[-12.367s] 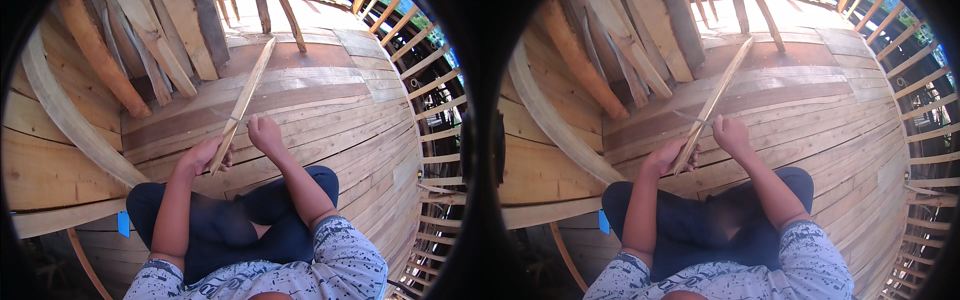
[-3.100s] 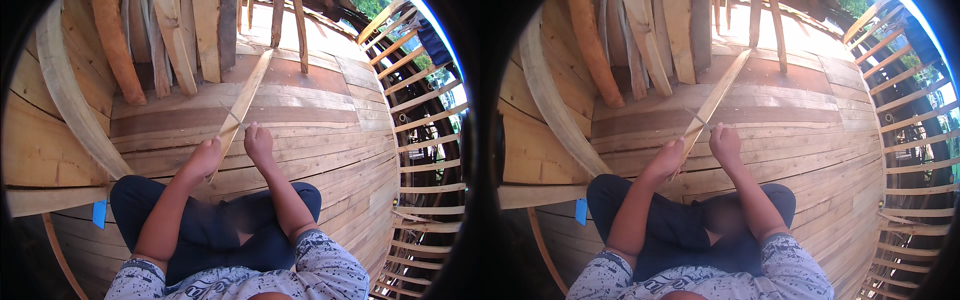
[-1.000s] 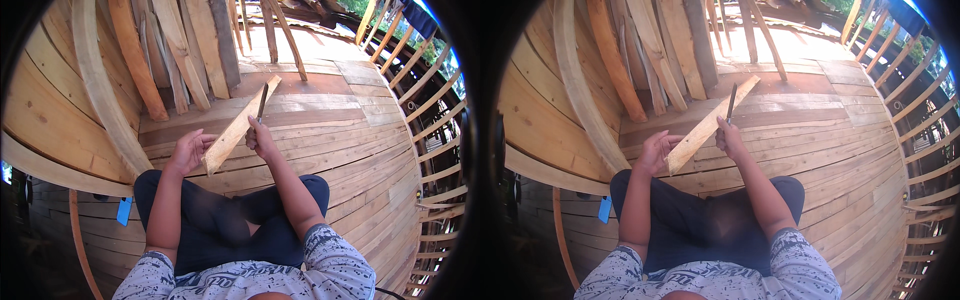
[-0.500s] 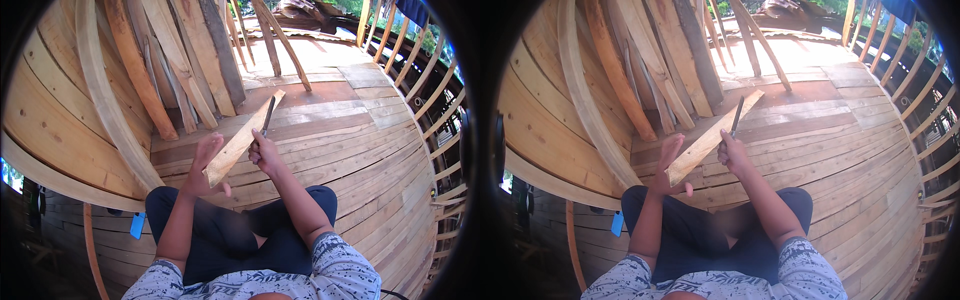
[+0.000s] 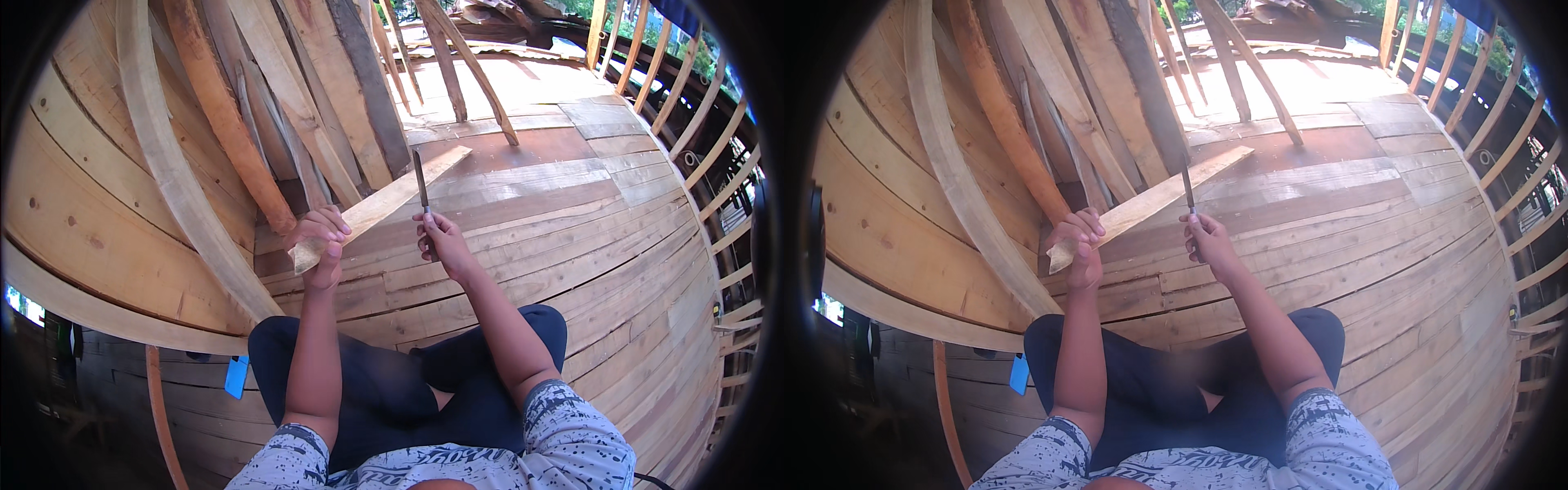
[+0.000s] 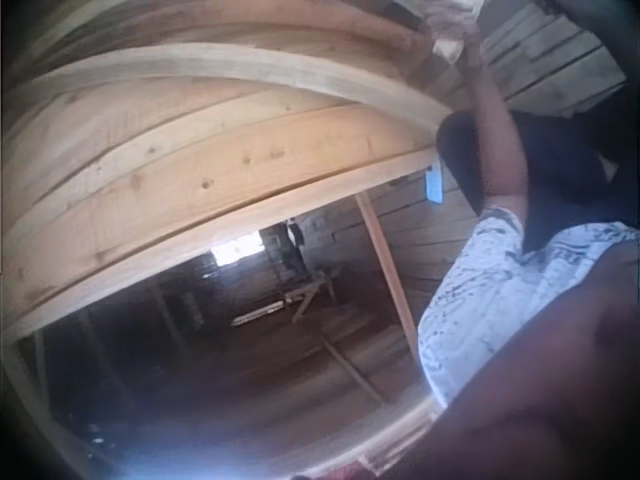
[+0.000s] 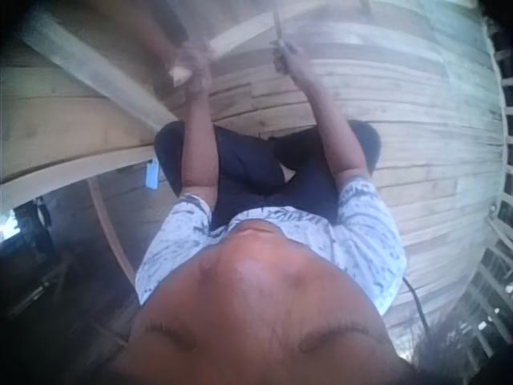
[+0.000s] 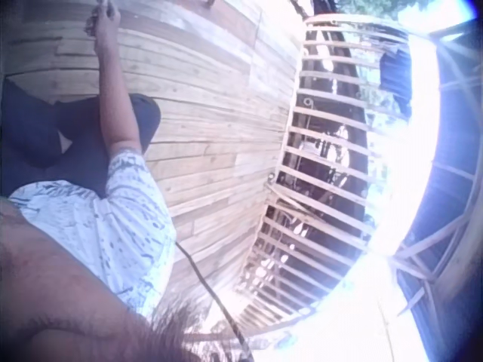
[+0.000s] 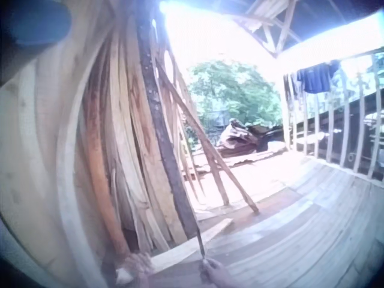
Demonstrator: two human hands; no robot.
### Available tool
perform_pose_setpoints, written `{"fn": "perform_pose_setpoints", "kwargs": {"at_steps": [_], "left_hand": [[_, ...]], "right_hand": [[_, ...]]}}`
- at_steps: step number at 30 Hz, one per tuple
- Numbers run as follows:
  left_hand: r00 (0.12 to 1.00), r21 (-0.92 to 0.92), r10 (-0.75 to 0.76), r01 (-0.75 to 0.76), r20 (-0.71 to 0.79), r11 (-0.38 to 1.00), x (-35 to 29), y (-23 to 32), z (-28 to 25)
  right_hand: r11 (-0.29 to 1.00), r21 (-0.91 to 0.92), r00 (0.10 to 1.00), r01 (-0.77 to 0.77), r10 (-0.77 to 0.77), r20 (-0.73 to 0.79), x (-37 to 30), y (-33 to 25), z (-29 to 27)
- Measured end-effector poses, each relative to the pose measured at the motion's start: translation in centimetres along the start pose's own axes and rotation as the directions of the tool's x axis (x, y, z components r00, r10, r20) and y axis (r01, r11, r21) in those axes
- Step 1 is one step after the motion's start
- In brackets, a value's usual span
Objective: The person sits cross-legged on a wooden floor and uses a knife to shave thin strips of wood from a small plank held in their left hand. They repeatedly scrape the blade along the wood's surface to remove material, occasionally adjusting their grip on the plank.
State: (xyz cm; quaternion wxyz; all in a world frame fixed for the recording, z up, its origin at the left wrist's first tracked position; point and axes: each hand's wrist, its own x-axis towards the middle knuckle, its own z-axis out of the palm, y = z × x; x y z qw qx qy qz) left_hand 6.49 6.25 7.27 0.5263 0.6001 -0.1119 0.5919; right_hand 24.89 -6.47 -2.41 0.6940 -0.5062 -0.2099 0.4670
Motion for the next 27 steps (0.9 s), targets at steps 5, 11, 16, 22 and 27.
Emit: {"fn": "perform_pose_setpoints", "kwargs": {"at_steps": [5, 11, 16, 22, 27], "left_hand": [[0.999, -0.032, -0.007, 0.006, -0.042, 0.999, -0.6, -0.6, 1.0], [0.999, -0.075, -0.034, 0.035, 0.013, 0.997, -0.4, -0.6, 1.3], [0.981, 0.170, -0.050, 0.018, 0.185, 0.985, 1.0, -0.1, -0.2], [0.959, 0.132, -0.133, 0.103, 0.251, 0.986, 1.1, -0.3, 2.1], [0.955, 0.139, -0.128, 0.093, 0.266, 0.986, 1.2, 0.5, 4.2]], "right_hand": [[0.994, 0.032, 0.992, -0.109, 0.111, -0.065, 1.2, -0.2, -1.6], [0.986, -0.056, 0.977, -0.160, 0.150, -0.150, 2.5, 0.3, -1.2], [0.992, -0.038, 0.987, -0.117, 0.112, -0.113, 3.3, -0.3, -2.0], [0.937, 0.313, 0.988, -0.155, 0.154, 0.029, 3.0, -0.9, -0.5], [0.891, 0.441, 0.993, -0.108, 0.122, -0.003, 2.4, -1.7, -0.5]]}}
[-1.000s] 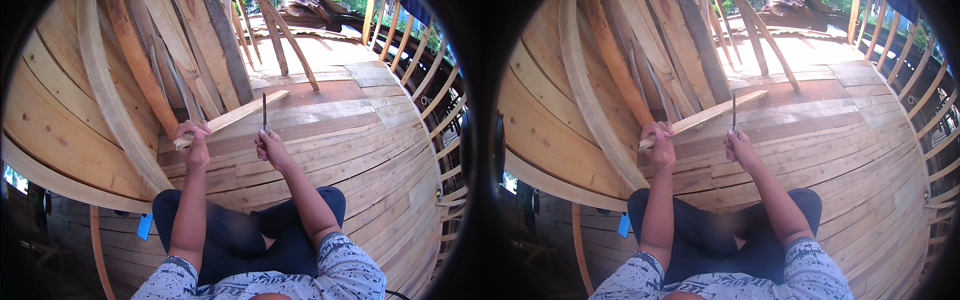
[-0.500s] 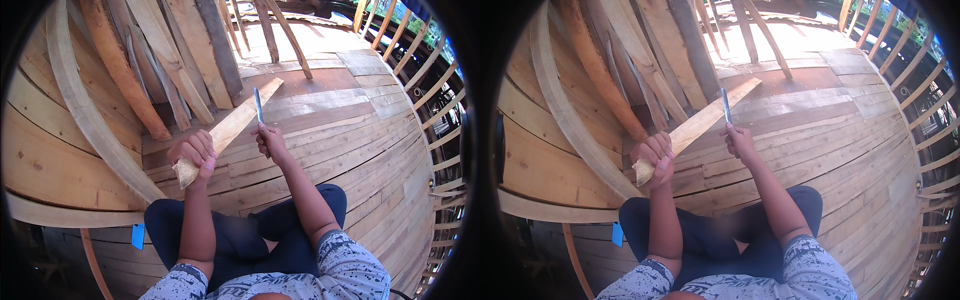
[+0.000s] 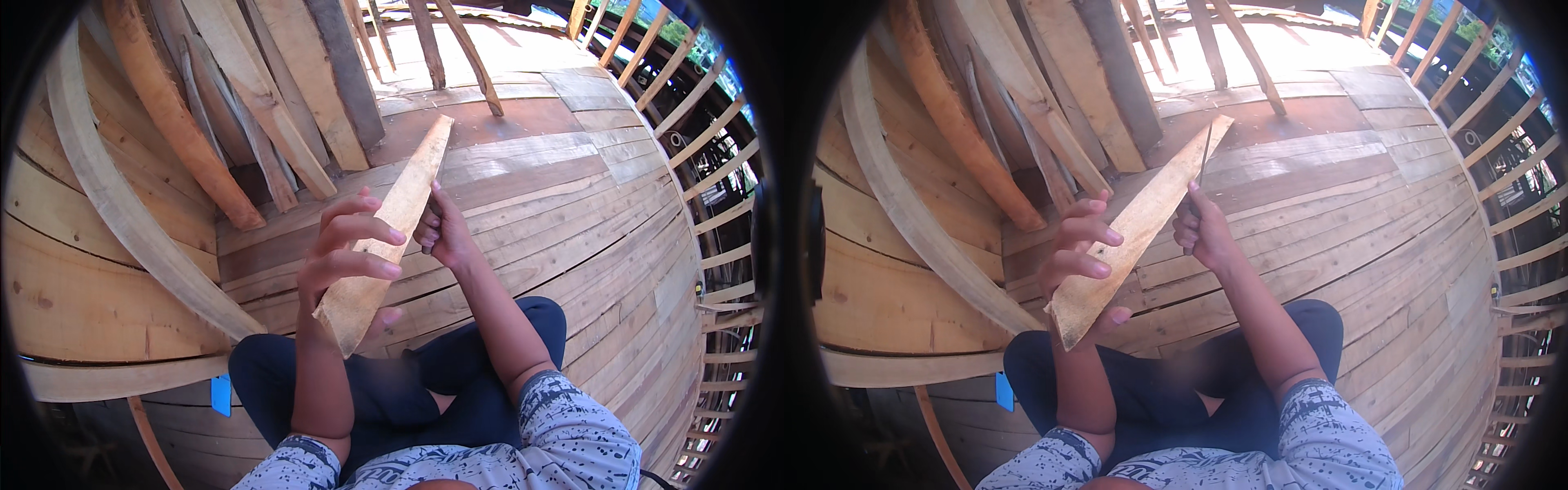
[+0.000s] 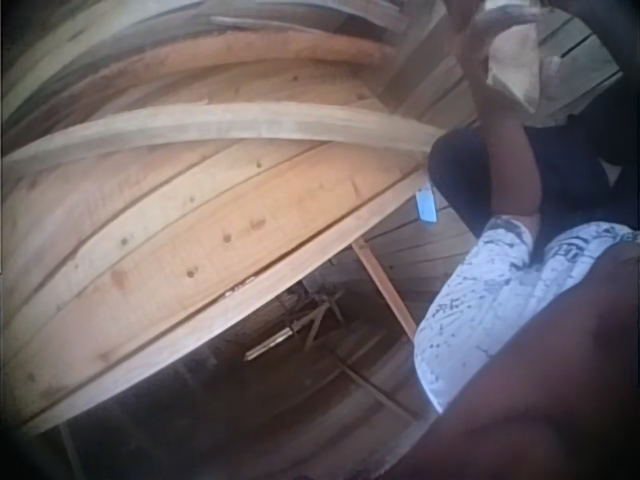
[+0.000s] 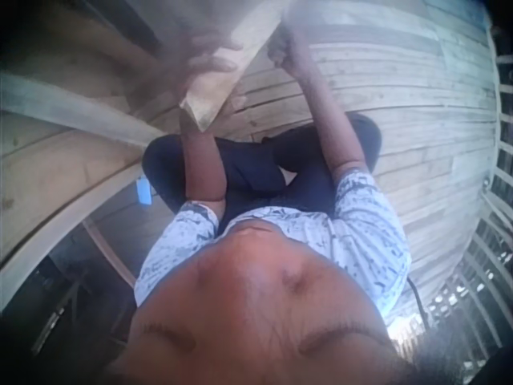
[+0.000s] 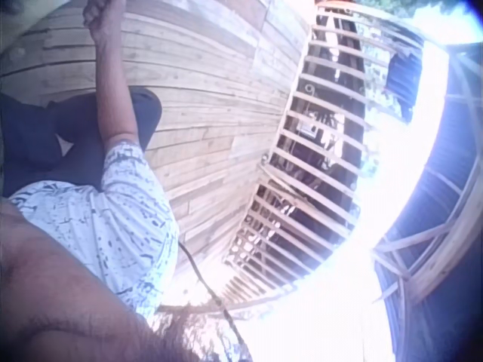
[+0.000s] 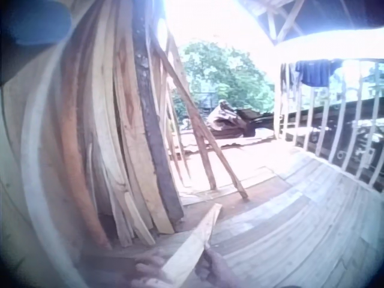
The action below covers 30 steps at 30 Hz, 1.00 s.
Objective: The person sits cross-legged on a wooden floor and uses a knife to shave thin strips of wood from a small plank held in their left hand. They repeatedly scrape the blade along the wood's surface to remove material, occasionally adjusting their grip on the plank.
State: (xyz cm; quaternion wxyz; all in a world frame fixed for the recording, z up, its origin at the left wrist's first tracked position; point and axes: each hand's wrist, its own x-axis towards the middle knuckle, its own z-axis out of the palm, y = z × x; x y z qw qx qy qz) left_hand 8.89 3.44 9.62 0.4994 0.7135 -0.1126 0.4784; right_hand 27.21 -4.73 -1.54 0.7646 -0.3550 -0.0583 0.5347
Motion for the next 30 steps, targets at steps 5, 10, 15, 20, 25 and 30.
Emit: {"fn": "perform_pose_setpoints", "kwargs": {"at_steps": [5, 10, 15, 20, 25, 30], "left_hand": [[0.995, -0.535, -0.096, 0.082, 0.001, 0.841, -0.6, -1.3, -2.6], [0.812, -0.856, -0.578, 0.240, -0.080, 0.457, -2.3, -5.4, -2.1], [0.661, -0.741, -0.712, 0.597, 0.237, 0.308, -3.7, -7.4, -1.1], [0.528, -0.697, -0.786, 0.694, 0.322, 0.180, -4.0, -7.4, -1.8], [0.401, -0.606, -0.775, 0.795, 0.489, 0.029, -3.1, -6.6, -1.8], [0.262, -0.354, -0.888, 0.927, 0.377, 0.124, -1.6, -4.7, -0.9]], "right_hand": [[0.997, 0.074, 0.998, -0.025, 0.021, 0.056, 0.0, 0.3, -1.2], [0.998, 0.051, 0.999, -0.031, 0.029, 0.036, -0.1, 1.0, -0.7], [0.994, -0.092, 0.999, -0.051, 0.052, 0.008, -0.1, 1.5, -1.1], [0.928, -0.367, 0.998, -0.061, 0.069, 0.010, -0.3, 0.1, -1.3], [0.921, -0.362, 0.990, -0.143, 0.128, -0.065, -0.3, -0.3, -1.7], [0.883, -0.443, 0.987, -0.152, 0.116, -0.108, -0.6, 0.0, -0.7]]}}
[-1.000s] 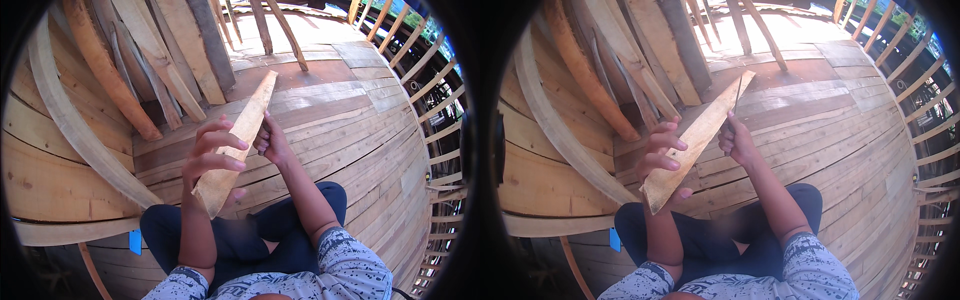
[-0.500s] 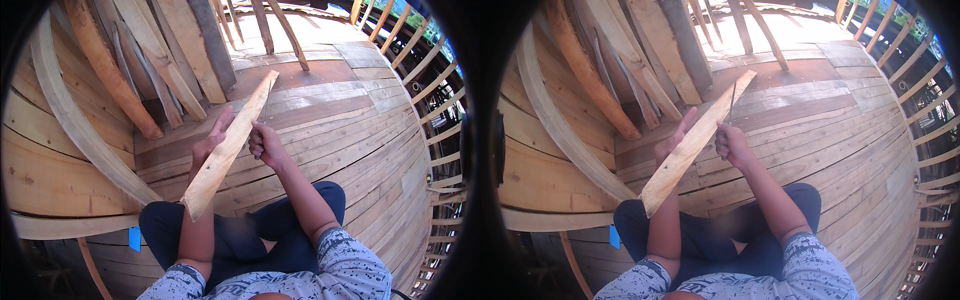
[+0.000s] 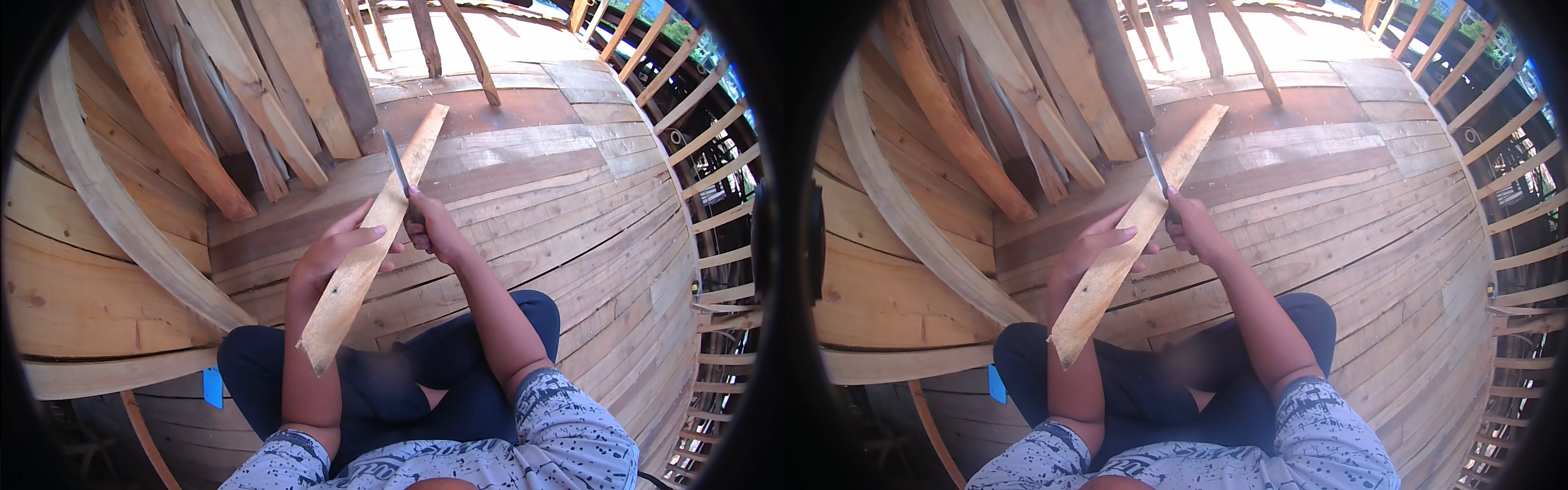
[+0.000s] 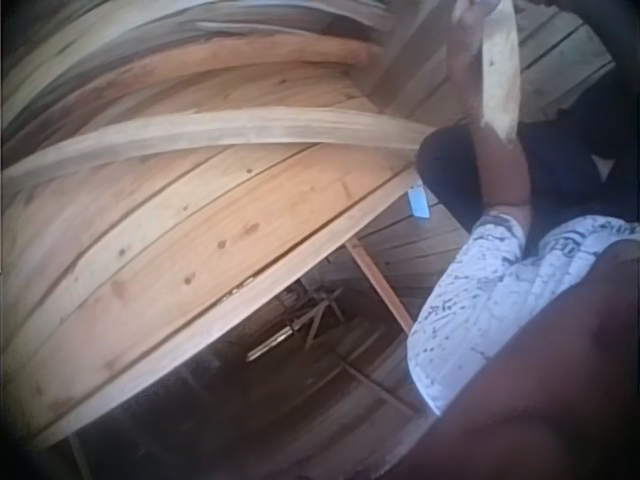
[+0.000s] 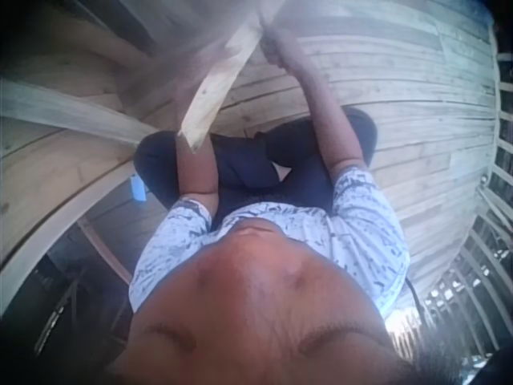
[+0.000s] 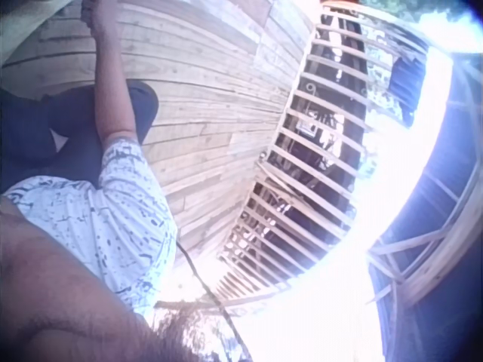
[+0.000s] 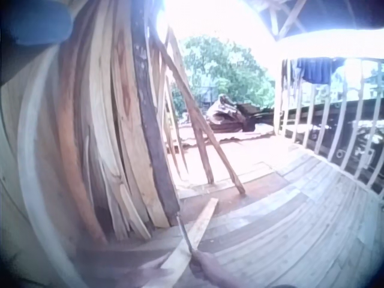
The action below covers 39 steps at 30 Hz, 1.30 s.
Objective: The person sits cross-legged on a wooden floor and uses a knife to shave thin strips of wood from a small plank held in their left hand. They repeatedly scrape the blade along the wood's surface to remove material, occasionally adjusting their grip on the plank.
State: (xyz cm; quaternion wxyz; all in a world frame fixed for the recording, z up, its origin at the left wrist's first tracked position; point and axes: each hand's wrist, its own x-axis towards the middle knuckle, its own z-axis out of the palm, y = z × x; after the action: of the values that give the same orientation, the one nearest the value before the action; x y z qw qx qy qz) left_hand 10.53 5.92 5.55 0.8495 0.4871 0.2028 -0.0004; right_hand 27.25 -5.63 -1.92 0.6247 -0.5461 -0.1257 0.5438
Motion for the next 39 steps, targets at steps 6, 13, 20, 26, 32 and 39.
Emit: {"fn": "perform_pose_setpoints", "kwargs": {"at_steps": [6, 13, 20, 26, 32, 39], "left_hand": [[0.995, 0.039, -0.085, 0.088, -0.054, 0.995, 0.7, -1.0, -1.8], [0.972, 0.006, -0.055, 0.057, -0.230, 0.998, 1.2, -1.2, -2.3], [0.964, -0.104, -0.087, 0.063, -0.251, 0.993, 1.8, -2.3, -3.2], [0.969, -0.194, -0.080, 0.034, -0.232, 0.980, 2.2, -3.1, -3.2], [0.968, -0.109, -0.064, 0.038, -0.241, 0.993, 1.8, -2.0, -2.1], [0.990, -0.009, 0.024, -0.025, -0.138, 1.000, 1.9, -2.3, -2.8]], "right_hand": [[0.982, -0.187, 0.991, 0.019, -0.043, -0.126, 0.9, 0.2, -1.5], [0.971, -0.223, 0.986, 0.081, -0.111, -0.125, 1.5, 0.3, -2.0], [0.864, -0.438, 0.920, 0.249, -0.352, -0.171, 3.9, 2.4, -3.0], [0.803, -0.549, 0.906, 0.230, -0.383, -0.179, 3.5, 3.2, -2.6], [0.824, -0.521, 0.916, 0.222, -0.359, -0.177, 2.5, 3.1, -2.1], [0.801, -0.566, 0.921, 0.197, -0.349, -0.173, 3.0, 1.8, -2.7]]}}
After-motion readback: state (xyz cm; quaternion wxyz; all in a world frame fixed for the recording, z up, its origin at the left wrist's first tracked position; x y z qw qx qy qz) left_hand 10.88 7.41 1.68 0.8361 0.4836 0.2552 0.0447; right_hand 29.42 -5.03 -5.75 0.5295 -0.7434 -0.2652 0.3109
